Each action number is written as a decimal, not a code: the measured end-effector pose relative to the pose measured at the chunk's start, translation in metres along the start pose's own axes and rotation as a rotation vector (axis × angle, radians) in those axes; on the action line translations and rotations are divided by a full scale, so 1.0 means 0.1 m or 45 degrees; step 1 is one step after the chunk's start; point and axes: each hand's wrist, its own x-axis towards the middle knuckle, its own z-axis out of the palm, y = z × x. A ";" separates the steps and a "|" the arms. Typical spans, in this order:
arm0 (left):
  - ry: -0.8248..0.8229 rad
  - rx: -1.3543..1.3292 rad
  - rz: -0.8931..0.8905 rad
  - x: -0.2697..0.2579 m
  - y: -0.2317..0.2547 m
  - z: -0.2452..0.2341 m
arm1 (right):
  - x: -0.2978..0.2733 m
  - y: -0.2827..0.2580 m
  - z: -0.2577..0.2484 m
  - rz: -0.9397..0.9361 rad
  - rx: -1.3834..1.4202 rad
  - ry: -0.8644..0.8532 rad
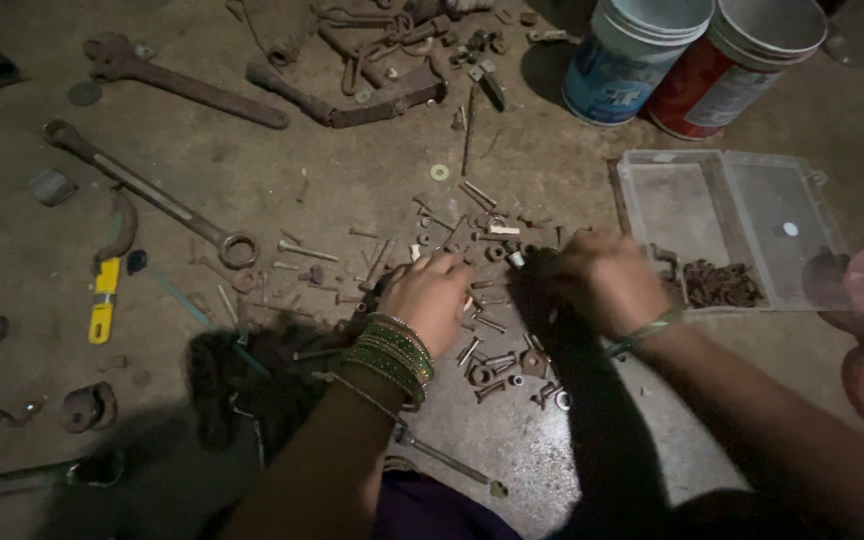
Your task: The person sorts through a pile of metal hardware on the floor by hand, picking up and examining items like screws, nuts, and bolts before placing them into a plastic organizer box.
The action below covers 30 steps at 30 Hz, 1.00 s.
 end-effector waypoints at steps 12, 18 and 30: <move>0.239 -0.022 -0.077 0.03 -0.04 0.04 | 0.24 -0.55 0.36 -0.030 -0.060 -0.090; 0.089 0.012 0.035 0.03 -0.01 0.03 | 0.16 -0.16 0.32 0.496 0.461 -0.029; -0.057 0.225 -0.116 0.04 0.00 -0.01 | 0.11 0.17 0.46 0.185 0.529 0.044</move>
